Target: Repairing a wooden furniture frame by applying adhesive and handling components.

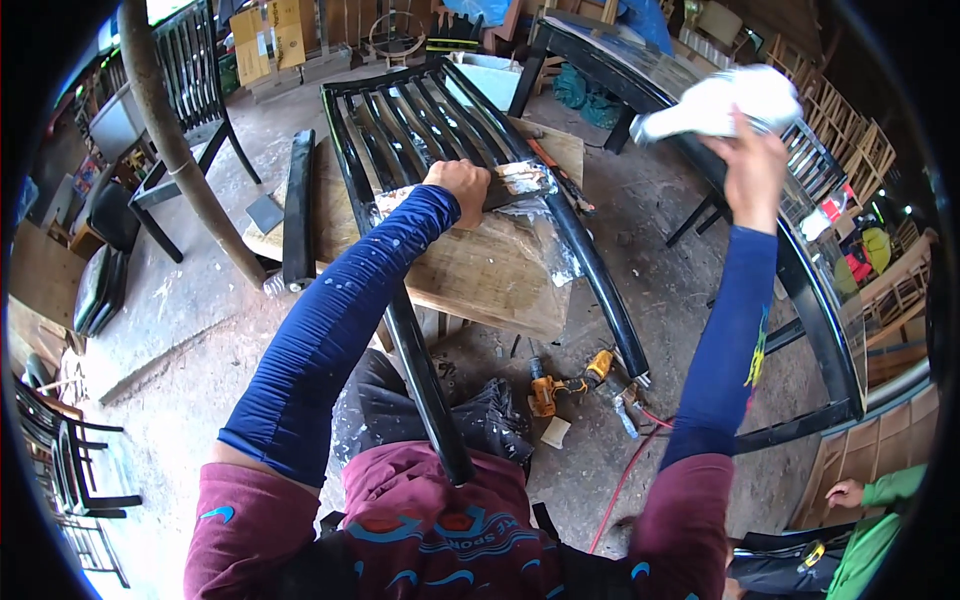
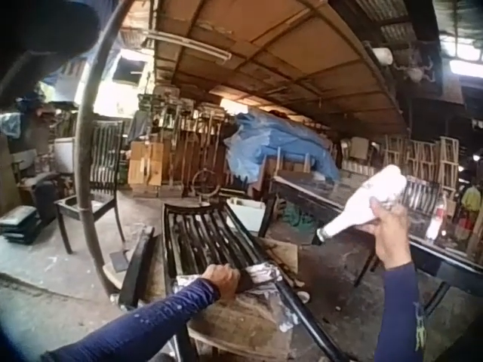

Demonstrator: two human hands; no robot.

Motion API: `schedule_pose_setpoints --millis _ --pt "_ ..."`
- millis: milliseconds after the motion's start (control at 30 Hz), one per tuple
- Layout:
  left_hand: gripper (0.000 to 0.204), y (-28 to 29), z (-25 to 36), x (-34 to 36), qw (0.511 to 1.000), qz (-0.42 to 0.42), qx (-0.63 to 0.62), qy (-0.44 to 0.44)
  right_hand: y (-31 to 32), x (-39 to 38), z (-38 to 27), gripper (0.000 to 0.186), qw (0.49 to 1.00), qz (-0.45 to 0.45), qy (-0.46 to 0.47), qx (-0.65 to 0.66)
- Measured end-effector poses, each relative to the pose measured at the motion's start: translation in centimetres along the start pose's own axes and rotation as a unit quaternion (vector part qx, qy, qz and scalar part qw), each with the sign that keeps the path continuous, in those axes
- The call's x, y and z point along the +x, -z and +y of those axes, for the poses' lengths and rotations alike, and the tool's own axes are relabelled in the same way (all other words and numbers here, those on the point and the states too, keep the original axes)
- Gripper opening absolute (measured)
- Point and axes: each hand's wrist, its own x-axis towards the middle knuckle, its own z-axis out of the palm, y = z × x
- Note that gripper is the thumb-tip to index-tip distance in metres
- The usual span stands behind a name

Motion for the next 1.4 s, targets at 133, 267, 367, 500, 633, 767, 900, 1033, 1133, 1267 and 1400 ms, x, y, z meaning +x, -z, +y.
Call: schedule_pose_setpoints --millis 133,267,367,500,633,767,900,1033,1133,1267,1400 --pt "0.047 -1.9 -0.7 0.2 0.999 0.054 0.001 -0.002 4.3 -3.1 6.0 0.037 0.958 0.003 -0.127 0.256" --pt "0.04 -1.6 -0.4 0.1 1.0 0.029 -0.008 0.009 6.2 -15.1 12.3 0.046 0.9 0.017 -0.326 0.287" --pt "0.037 -0.2 0.7 0.2 0.999 0.031 -0.015 -0.022 9.3 -21.8 16.2 0.041 0.868 0.026 -0.375 0.326" --pt "0.034 -0.3 -0.1 -0.3 1.0 0.021 0.0 -0.017 5.1 -24.4 13.1 0.033 0.85 0.085 -0.404 0.329" --pt "0.042 -0.9 -1.2 -1.0 0.999 0.024 0.001 -0.023 2.8 -26.4 10.7 0.03 0.846 0.091 -0.421 0.315" --pt "0.072 -0.6 -2.3 -2.7 0.999 0.03 -0.015 -0.033 1.6 -29.3 7.9 0.034 0.836 0.111 -0.408 0.349" --pt "0.083 0.7 -3.6 -4.3 0.999 0.002 -0.036 -0.038 -0.2 -31.9 6.8 0.036 0.839 0.152 -0.384 0.355" --pt "0.079 -0.6 -5.5 -4.4 0.995 0.041 -0.022 -0.093 -1.8 -35.0 8.9 0.038 0.812 0.172 -0.409 0.379" --pt "0.077 -0.2 -4.9 -4.5 0.997 0.017 -0.02 -0.069 -1.5 -34.0 8.2 0.039 0.794 0.159 -0.419 0.411" --pt "0.073 0.2 -3.4 -3.5 0.988 0.069 0.023 -0.139 2.3 -29.2 7.3 0.042 0.848 0.197 -0.328 0.366" --pt "0.07 -0.1 -3.2 -2.8 0.995 -0.015 0.023 -0.091 4.0 -19.3 5.4 0.047 0.936 0.141 -0.102 0.307"
